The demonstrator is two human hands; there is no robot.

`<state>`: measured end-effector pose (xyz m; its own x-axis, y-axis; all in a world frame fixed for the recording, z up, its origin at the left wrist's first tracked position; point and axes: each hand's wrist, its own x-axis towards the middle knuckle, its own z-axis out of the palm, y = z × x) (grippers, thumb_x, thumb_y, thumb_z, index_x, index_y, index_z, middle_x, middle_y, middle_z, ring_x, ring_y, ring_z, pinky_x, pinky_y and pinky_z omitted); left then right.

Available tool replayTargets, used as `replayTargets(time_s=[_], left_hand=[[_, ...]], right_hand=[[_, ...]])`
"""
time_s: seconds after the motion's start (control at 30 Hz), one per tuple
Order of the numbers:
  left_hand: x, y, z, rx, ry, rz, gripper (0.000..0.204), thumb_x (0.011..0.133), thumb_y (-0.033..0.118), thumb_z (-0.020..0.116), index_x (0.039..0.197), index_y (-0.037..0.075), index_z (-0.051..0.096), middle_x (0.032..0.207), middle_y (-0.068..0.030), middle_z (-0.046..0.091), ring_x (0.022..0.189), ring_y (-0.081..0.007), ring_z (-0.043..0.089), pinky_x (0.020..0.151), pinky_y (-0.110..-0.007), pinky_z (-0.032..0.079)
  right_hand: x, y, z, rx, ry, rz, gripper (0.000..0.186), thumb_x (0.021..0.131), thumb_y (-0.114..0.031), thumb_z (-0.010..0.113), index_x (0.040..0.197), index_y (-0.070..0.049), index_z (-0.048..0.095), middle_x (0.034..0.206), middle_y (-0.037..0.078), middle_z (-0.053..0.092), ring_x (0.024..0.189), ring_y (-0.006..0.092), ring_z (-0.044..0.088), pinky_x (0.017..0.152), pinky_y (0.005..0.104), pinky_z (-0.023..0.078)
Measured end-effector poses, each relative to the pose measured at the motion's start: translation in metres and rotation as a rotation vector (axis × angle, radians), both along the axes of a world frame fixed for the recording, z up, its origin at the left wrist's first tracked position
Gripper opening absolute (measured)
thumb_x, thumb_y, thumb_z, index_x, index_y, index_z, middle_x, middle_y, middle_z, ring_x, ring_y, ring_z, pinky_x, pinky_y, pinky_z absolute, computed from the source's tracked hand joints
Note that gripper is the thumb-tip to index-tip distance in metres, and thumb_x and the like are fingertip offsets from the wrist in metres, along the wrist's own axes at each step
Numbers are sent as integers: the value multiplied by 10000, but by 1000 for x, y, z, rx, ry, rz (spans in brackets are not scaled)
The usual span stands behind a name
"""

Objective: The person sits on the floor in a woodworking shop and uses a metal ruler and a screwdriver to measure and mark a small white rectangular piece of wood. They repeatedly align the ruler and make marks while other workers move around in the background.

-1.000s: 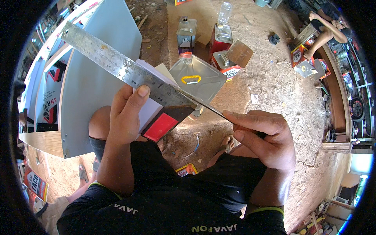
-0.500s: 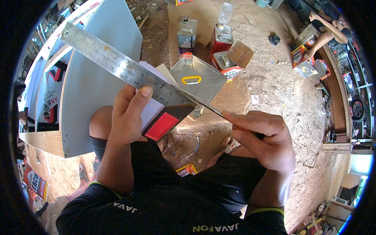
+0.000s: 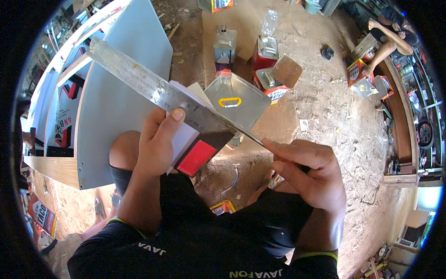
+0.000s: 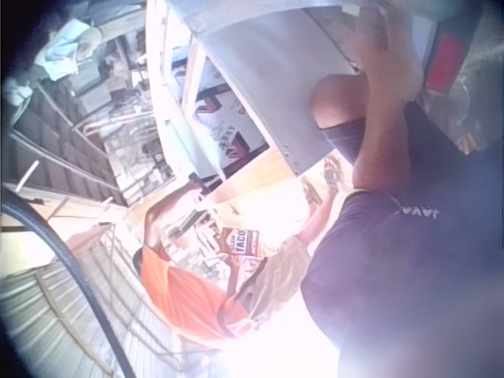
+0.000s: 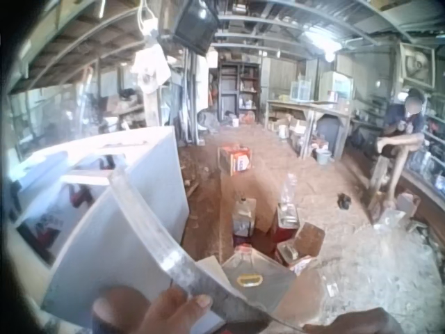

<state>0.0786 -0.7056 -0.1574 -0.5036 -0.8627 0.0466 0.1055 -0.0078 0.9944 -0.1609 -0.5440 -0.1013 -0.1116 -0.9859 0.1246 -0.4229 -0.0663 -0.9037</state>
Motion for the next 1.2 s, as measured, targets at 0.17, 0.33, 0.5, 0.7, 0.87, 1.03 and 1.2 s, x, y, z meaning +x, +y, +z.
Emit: replayTargets(time_s=[0.17,0.33,0.5,0.7,0.87,1.03,1.2], left_hand=[[7,-1,-6,6,-260,72,255,999,281,599,1002,26,616,876,3,589,820,-85,519,687,-289,426],[-7,3,-2,98,32,121,369,1002,238,581,1276,-9,574,1089,-48,635,960,-130,586,837,-281,475],[-14,3,4,16,57,133,384,1019,203,548,1325,-29,545,1170,-96,630,1064,-152,581,942,-313,461],[-31,7,2,-63,57,23,385,1028,232,529,1289,-49,568,1193,-114,626,1090,-183,578,971,-332,447],[-66,24,10,-74,157,-15,394,1027,249,534,1270,-57,580,1177,-112,635,1068,-179,585,976,-328,439],[-102,34,9,84,271,-21,344,1017,271,552,1166,-36,602,1102,-103,638,989,-167,605,901,-307,470],[-134,41,3,94,197,-42,320,1005,304,574,1068,-9,604,1001,-79,639,880,-147,599,789,-297,478]], right_hand=[[-7,1,-4,-57,137,26,355,831,25,720,1183,-26,729,749,106,681,700,190,641,647,334,486],[-19,3,-4,-110,115,110,342,901,-32,714,1240,-75,710,834,105,692,766,185,677,695,325,521],[-17,0,-3,-96,-30,82,340,953,-60,683,1291,-81,659,875,14,667,732,86,615,671,263,515],[-21,5,-10,-156,-455,-108,286,942,-109,713,1198,-75,590,854,-29,612,670,32,552,556,216,457],[-8,0,-27,-97,-686,-304,278,913,-148,759,1007,-88,505,768,-18,592,618,46,556,533,235,455],[-2,5,-50,-201,-696,-278,356,861,-141,816,969,-74,484,802,25,635,720,83,622,606,247,514],[-8,12,-55,-70,-479,-420,320,859,-147,818,986,-65,536,774,1,646,630,61,582,544,247,480]])
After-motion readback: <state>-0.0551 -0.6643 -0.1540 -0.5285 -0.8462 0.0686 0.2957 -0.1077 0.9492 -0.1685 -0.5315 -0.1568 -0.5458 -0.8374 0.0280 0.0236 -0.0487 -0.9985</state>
